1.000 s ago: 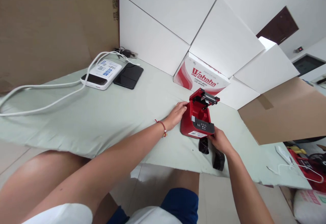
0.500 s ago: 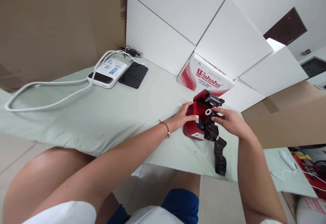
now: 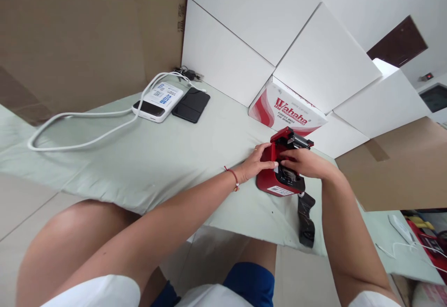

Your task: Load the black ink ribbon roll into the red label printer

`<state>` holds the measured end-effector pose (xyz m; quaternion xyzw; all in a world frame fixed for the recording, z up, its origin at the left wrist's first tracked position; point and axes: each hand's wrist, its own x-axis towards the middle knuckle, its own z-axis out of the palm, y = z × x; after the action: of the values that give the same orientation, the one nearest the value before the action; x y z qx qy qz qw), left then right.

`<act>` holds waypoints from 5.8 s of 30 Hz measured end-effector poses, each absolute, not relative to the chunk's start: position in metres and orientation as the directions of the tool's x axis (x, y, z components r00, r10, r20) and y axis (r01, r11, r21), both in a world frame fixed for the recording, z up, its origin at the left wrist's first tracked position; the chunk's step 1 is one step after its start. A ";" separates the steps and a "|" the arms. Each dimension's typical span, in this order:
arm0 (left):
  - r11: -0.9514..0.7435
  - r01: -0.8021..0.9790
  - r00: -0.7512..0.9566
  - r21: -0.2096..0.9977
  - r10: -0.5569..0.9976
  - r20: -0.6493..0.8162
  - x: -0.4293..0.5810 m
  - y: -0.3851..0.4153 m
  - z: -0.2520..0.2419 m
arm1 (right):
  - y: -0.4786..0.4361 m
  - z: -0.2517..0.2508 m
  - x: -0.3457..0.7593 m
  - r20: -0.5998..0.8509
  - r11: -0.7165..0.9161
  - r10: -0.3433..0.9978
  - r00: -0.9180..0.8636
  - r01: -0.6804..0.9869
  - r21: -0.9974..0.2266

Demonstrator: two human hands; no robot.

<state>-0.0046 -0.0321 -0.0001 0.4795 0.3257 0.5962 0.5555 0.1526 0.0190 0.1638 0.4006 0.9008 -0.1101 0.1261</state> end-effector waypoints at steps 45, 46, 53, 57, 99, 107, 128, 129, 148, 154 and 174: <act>-0.792 0.592 0.236 0.148 0.346 0.908 0.011 -0.074 0.019 | -0.022 0.150 0.217 0.552 0.641 0.697 -0.457 0.743 -0.195; -0.781 0.610 0.230 0.134 0.336 0.913 0.011 -0.074 0.019 | -0.006 0.151 0.211 0.587 0.635 0.673 -0.450 0.759 -0.147; -0.769 0.631 0.162 0.102 0.260 0.952 0.013 -0.077 0.021 | 0.030 0.140 0.182 0.423 0.617 0.758 -0.496 0.756 -0.219; -0.802 0.591 0.130 0.083 0.197 0.972 0.015 -0.081 0.023 | -0.016 0.131 0.195 0.393 0.613 0.770 -0.502 0.752 -0.243; -0.235 -0.340 -0.009 0.910 0.969 0.247 0.002 -0.043 0.001 | -0.086 0.117 0.210 0.379 0.846 0.533 -0.757 0.481 -0.229; -0.140 -0.389 0.026 0.911 0.986 0.163 0.010 -0.045 0.005 | -0.087 0.111 0.214 0.398 0.845 0.532 -0.747 0.493 -0.206; -0.119 -0.416 0.026 0.901 0.990 0.142 0.013 -0.043 -0.005 | 0.012 0.145 0.174 -0.111 0.578 0.808 -0.579 0.815 -0.042; -0.120 -0.421 0.031 0.899 0.989 0.146 0.013 -0.043 -0.005 | 0.004 0.157 0.188 -0.044 0.548 0.831 -0.554 0.830 -0.108; -0.065 -0.517 0.059 0.854 0.992 0.111 0.009 -0.049 0.004 | -0.023 0.087 0.299 -0.182 0.121 0.963 -0.201 0.918 -0.377; -0.055 -0.499 0.063 0.865 0.993 0.100 0.010 -0.047 0.000 | -0.032 0.069 0.335 -0.227 0.129 0.951 -0.210 0.937 -0.325; -0.054 -0.515 0.087 0.856 0.990 0.115 0.008 -0.048 0.001 | -0.010 0.163 0.224 -0.217 0.307 0.871 -0.441 0.833 -0.460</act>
<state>0.0082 -0.0479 0.0008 0.3988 0.2975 0.6066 0.6201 0.2238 -0.0097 0.1630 0.5275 0.8077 -0.2611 -0.0362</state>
